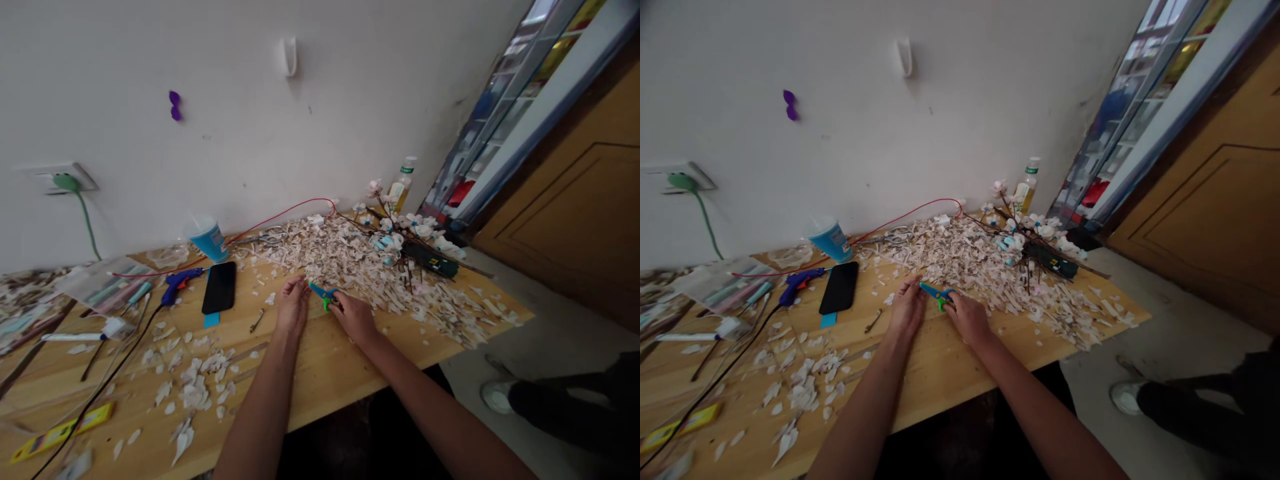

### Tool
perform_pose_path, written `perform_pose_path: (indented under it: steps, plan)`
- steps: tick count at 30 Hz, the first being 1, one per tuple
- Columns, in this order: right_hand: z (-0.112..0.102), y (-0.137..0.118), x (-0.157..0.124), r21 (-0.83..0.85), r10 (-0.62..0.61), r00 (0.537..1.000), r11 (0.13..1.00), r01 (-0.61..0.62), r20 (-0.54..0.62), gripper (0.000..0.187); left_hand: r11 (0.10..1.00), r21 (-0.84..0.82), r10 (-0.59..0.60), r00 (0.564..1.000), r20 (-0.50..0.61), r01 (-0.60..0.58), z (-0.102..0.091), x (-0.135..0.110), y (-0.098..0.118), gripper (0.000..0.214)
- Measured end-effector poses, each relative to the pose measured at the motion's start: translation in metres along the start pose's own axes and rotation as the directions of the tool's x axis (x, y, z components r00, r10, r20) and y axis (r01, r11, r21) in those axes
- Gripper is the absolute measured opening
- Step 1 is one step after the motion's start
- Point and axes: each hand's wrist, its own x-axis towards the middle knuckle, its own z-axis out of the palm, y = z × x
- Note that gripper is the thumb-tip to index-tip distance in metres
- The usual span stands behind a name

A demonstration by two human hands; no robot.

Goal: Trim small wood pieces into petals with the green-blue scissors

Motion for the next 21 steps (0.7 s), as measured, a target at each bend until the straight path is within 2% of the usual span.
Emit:
perform_pose_path:
  steps: [5, 9, 11, 14, 17, 19, 21]
  plan:
    - [-0.0039, -0.0022, -0.0009, 0.036, 0.124, 0.992, 0.992, -0.123, -0.022, 0.030, 1.000, -0.016, -0.007, 1.000, 0.020, 0.007, 0.0008, -0.0021, 0.0014, 0.031]
    - [-0.0077, -0.0037, -0.0034, 0.144, 0.136, 0.990, 0.981, -0.129, -0.041, 0.035, 0.999, -0.041, 0.010, 0.999, -0.030, -0.011, 0.0006, -0.0003, 0.0005, 0.034]
    - [-0.0094, -0.0031, -0.0043, 0.223, 0.109, 0.994, 0.969, -0.110, 0.015, 0.034, 0.998, -0.057, 0.024, 0.999, -0.044, -0.026, 0.0002, 0.0008, 0.0002, 0.034]
    - [-0.0105, -0.0006, -0.0041, 0.390, -0.043, 0.996, 0.921, 0.010, 0.077, 0.029, 0.997, -0.070, 0.035, 0.998, -0.058, -0.039, 0.0001, 0.0013, 0.0005, 0.034]
    - [-0.0088, 0.0022, -0.0026, 0.463, -0.139, 0.990, 0.875, 0.139, -0.035, 0.028, 0.996, -0.087, 0.018, 0.997, -0.077, -0.025, 0.0009, 0.0005, 0.0009, 0.034]
    - [-0.0061, 0.0039, -0.0007, 0.433, -0.092, 0.989, 0.891, 0.132, -0.113, 0.028, 0.995, -0.098, 0.005, 0.997, -0.072, -0.012, 0.0013, -0.0002, 0.0006, 0.034]
    - [-0.0022, 0.0061, 0.0017, 0.387, -0.004, 0.987, 0.920, 0.067, -0.160, 0.029, 0.996, -0.094, -0.001, 0.998, -0.066, -0.005, 0.0014, -0.0007, 0.0001, 0.033]
